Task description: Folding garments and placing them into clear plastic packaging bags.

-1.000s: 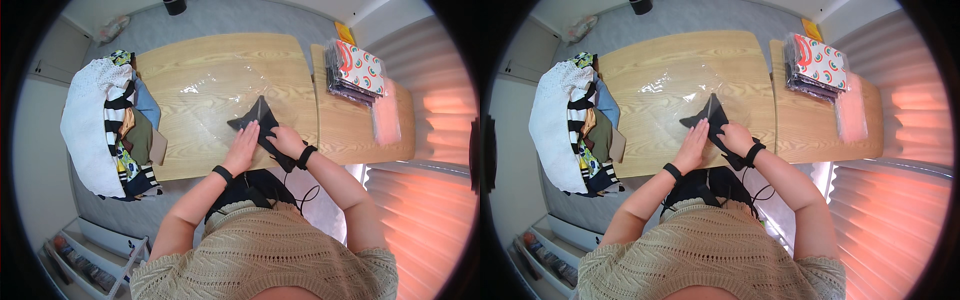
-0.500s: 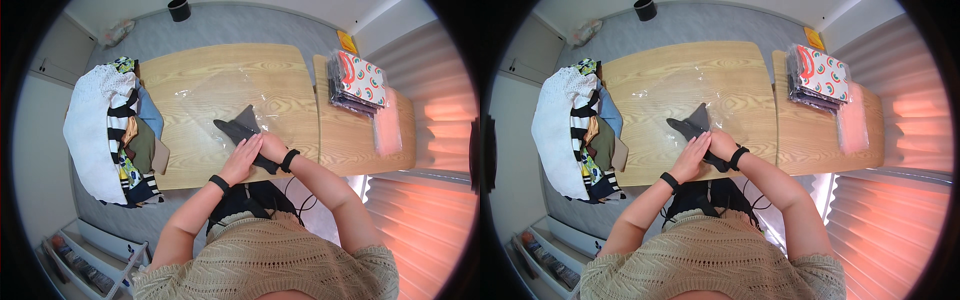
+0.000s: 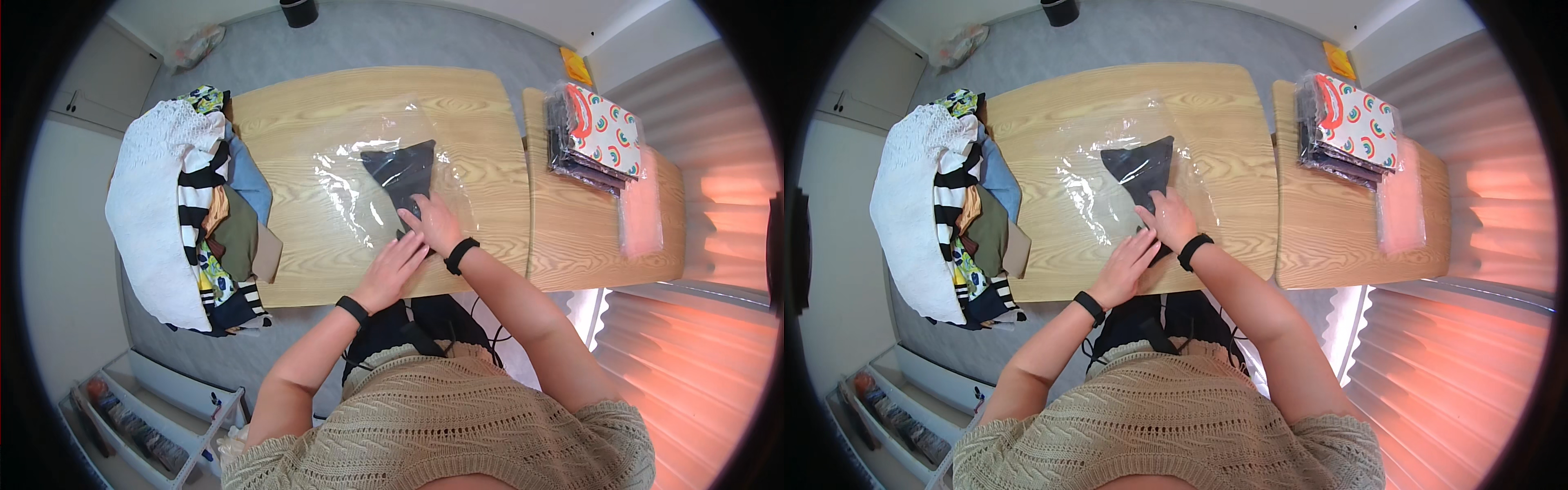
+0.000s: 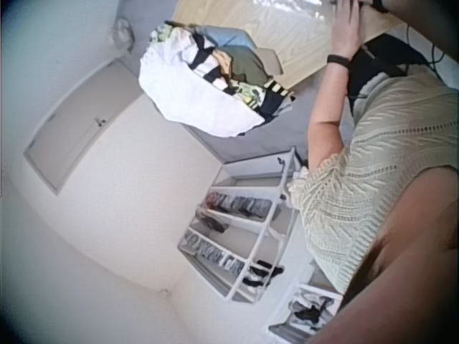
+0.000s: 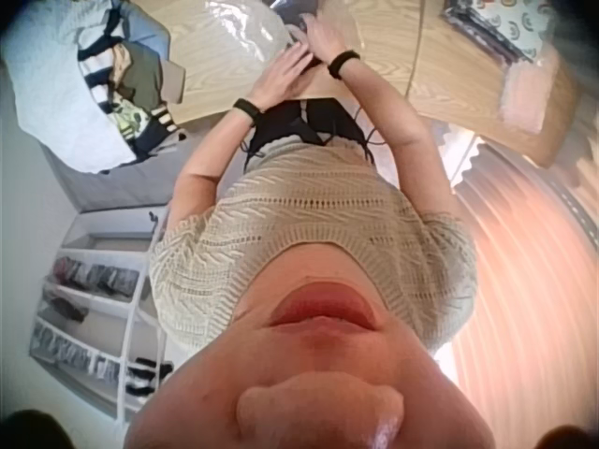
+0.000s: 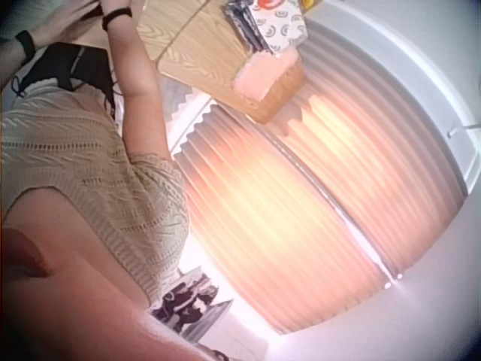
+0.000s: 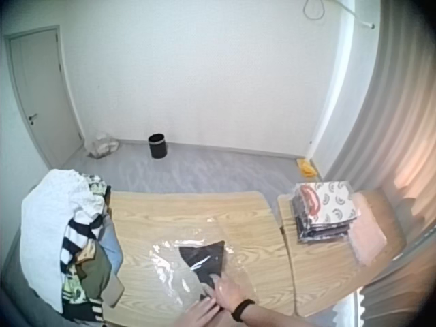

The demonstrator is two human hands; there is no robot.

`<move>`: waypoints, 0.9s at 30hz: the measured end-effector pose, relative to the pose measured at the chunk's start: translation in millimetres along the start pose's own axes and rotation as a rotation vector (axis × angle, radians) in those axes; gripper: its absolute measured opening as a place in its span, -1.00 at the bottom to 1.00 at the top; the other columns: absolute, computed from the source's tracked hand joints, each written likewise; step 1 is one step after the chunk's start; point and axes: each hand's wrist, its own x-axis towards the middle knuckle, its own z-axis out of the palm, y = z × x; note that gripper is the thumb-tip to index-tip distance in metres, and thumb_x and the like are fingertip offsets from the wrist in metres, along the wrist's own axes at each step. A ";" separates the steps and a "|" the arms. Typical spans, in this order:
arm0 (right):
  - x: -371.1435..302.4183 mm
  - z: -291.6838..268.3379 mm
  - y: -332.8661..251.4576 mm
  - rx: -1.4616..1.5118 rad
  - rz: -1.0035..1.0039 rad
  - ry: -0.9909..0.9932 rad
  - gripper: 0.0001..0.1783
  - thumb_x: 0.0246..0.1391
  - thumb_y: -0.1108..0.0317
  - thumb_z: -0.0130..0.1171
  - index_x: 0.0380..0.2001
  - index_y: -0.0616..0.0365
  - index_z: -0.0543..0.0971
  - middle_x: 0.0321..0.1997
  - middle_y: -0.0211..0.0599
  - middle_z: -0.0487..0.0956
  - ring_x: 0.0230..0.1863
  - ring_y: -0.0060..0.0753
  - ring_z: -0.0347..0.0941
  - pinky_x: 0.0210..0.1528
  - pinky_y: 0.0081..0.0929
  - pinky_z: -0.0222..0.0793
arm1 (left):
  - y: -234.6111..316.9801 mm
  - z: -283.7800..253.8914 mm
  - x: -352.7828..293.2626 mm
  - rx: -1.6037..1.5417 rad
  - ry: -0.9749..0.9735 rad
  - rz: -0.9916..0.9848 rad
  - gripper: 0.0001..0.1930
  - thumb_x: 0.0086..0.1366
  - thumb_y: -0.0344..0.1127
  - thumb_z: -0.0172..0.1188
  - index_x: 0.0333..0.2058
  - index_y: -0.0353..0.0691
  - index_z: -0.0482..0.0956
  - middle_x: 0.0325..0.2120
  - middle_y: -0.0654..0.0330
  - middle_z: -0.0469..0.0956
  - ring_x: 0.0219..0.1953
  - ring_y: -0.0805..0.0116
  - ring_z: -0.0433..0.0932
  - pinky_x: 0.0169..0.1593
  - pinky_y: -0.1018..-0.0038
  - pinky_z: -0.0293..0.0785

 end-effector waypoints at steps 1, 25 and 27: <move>2.7 5.8 1.2 0.039 0.092 -0.063 -0.54 0.06 0.08 0.14 -0.12 0.25 0.50 -0.11 0.13 0.41 -0.08 0.14 0.37 -0.07 -0.17 0.35 | -2.3 0.9 0.0 0.078 -0.025 -0.075 -0.32 -0.01 -0.60 0.07 0.17 -0.17 0.25 0.23 -0.06 0.13 0.28 -0.01 0.10 0.26 0.11 0.08; -12.8 19.8 24.4 -0.142 -0.007 0.115 -0.29 -0.22 0.22 0.36 0.04 0.24 0.36 0.07 0.05 0.39 0.09 0.01 0.32 0.10 -0.24 0.25 | -63.3 42.7 -95.2 -0.357 -0.079 -0.876 -0.79 0.22 -0.32 0.10 -0.50 -0.36 0.52 -0.66 0.20 0.53 -0.58 0.51 0.47 -0.46 0.56 0.39; -13.9 24.5 19.0 -0.059 -0.297 0.024 -0.32 -0.11 0.23 0.28 0.10 0.19 0.33 0.16 0.08 0.32 0.20 0.02 0.21 0.19 -0.19 0.16 | -59.6 41.6 -86.7 -0.407 -0.075 -0.889 -0.81 0.23 -0.37 0.07 -0.49 -0.36 0.52 -0.63 0.25 0.52 -0.56 0.54 0.46 -0.44 0.59 0.39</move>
